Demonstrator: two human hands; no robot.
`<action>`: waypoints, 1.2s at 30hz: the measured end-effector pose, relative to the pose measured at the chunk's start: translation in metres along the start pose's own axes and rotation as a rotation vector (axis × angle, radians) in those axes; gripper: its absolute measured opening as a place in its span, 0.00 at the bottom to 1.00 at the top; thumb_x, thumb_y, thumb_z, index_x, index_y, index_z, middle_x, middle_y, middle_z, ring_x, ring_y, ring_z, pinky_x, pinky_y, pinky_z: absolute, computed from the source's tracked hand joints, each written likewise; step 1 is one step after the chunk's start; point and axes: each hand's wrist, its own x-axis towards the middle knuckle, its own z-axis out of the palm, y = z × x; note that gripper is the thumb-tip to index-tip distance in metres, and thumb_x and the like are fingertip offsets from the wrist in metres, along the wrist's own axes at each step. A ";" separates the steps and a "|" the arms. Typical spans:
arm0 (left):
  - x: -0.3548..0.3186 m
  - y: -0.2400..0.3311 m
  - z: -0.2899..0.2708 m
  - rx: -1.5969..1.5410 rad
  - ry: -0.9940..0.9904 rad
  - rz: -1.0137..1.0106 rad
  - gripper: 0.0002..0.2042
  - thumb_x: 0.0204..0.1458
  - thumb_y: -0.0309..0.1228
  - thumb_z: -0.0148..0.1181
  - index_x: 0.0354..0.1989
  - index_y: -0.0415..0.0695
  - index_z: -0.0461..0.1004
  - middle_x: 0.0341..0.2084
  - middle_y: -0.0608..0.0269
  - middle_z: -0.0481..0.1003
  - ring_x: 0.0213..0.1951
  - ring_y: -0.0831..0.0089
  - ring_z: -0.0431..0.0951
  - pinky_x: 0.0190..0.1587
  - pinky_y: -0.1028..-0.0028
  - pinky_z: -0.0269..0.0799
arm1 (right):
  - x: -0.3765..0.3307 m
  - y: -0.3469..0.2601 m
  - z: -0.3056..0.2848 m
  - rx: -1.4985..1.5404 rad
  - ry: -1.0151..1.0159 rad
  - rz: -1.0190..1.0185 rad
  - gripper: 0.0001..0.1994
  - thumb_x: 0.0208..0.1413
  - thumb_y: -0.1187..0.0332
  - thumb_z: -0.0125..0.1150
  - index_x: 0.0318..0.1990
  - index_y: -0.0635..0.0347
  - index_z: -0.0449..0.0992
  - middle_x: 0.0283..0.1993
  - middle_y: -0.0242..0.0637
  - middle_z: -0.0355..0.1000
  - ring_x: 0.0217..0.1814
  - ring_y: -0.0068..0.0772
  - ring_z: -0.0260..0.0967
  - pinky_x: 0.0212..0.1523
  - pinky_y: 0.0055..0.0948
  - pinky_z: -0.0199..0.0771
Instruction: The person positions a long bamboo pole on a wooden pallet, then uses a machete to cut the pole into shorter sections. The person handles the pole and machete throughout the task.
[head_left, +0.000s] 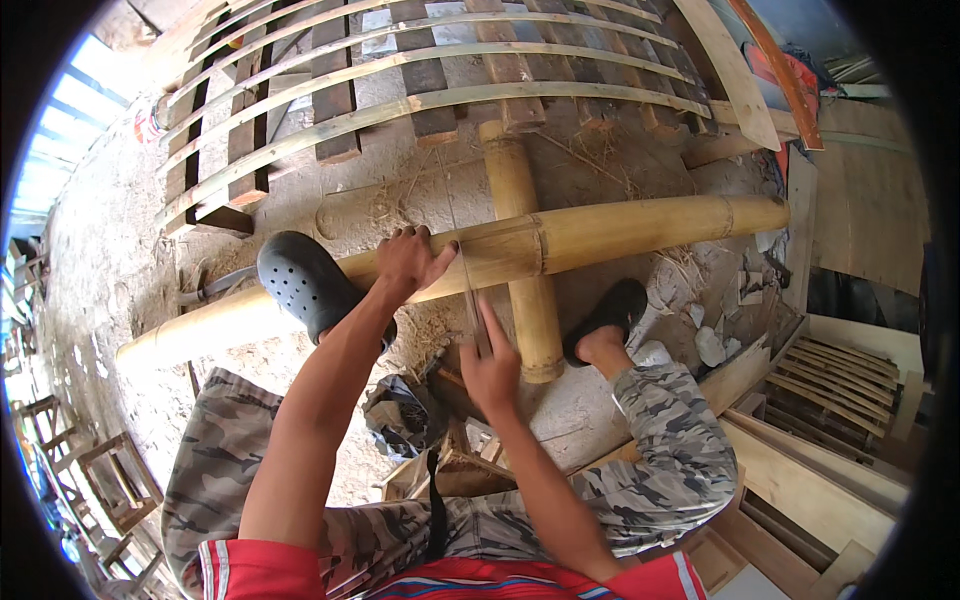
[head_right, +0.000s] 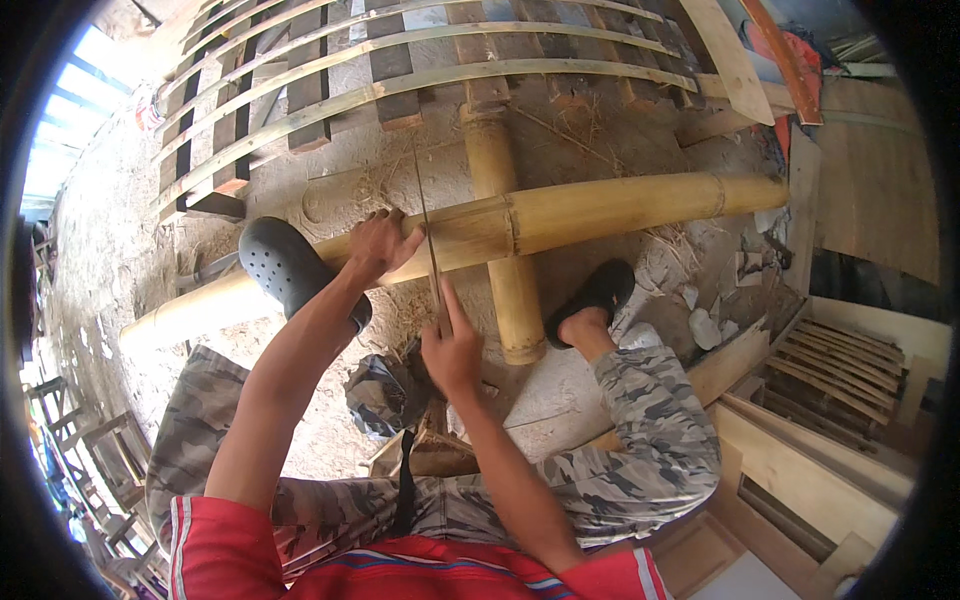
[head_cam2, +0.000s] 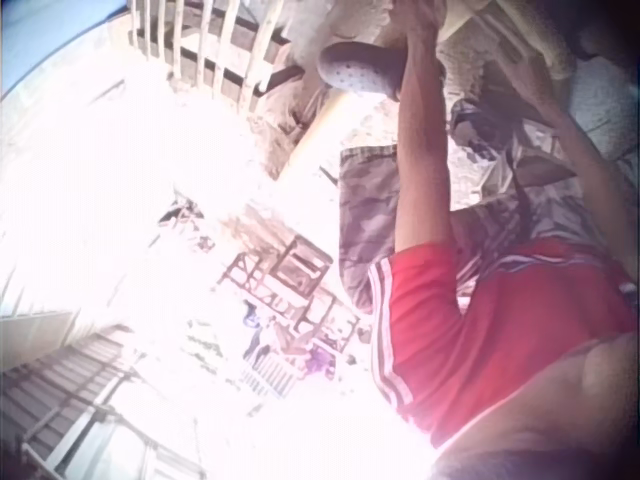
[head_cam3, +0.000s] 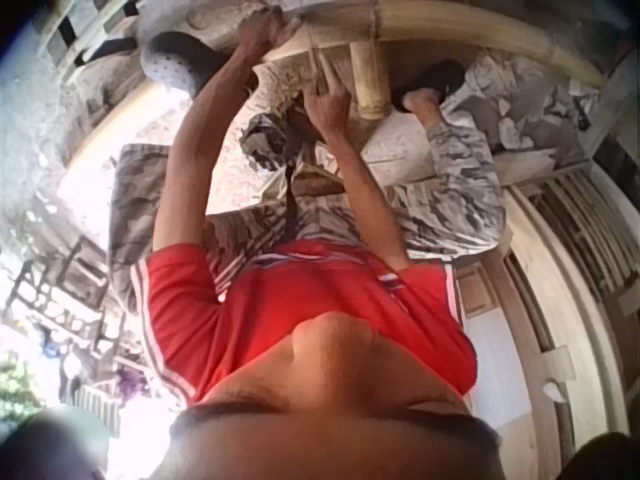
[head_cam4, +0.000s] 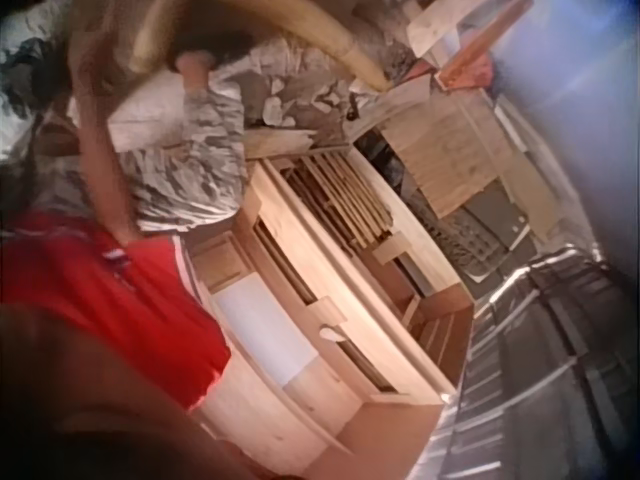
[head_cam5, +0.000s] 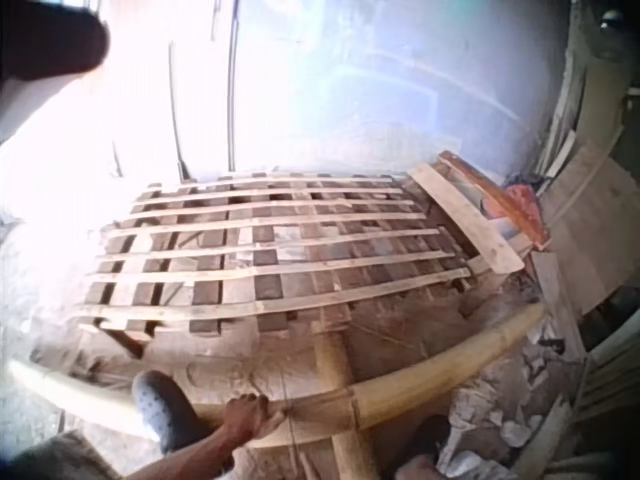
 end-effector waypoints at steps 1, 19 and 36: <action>-0.003 -0.004 0.002 0.006 0.022 0.001 0.38 0.55 0.64 0.42 0.46 0.34 0.76 0.44 0.38 0.78 0.52 0.46 0.77 0.54 0.51 0.70 | -0.036 0.004 -0.010 0.030 0.012 -0.032 0.27 0.56 0.76 0.55 0.66 0.67 0.68 0.59 0.58 0.73 0.61 0.50 0.74 0.56 0.38 0.74; -0.003 0.001 -0.005 -0.016 -0.002 -0.040 0.37 0.58 0.61 0.38 0.47 0.34 0.77 0.47 0.40 0.78 0.54 0.47 0.76 0.57 0.53 0.69 | -0.115 -0.005 -0.052 -0.063 -0.054 0.101 0.28 0.54 0.78 0.56 0.66 0.68 0.68 0.55 0.59 0.76 0.55 0.48 0.78 0.52 0.36 0.77; -0.005 0.000 0.006 -0.065 0.109 -0.037 0.29 0.60 0.51 0.39 0.44 0.36 0.79 0.42 0.38 0.79 0.51 0.45 0.78 0.55 0.51 0.72 | -0.136 -0.004 -0.050 -0.002 -0.055 0.184 0.28 0.55 0.79 0.54 0.66 0.69 0.68 0.60 0.55 0.74 0.63 0.44 0.73 0.62 0.35 0.69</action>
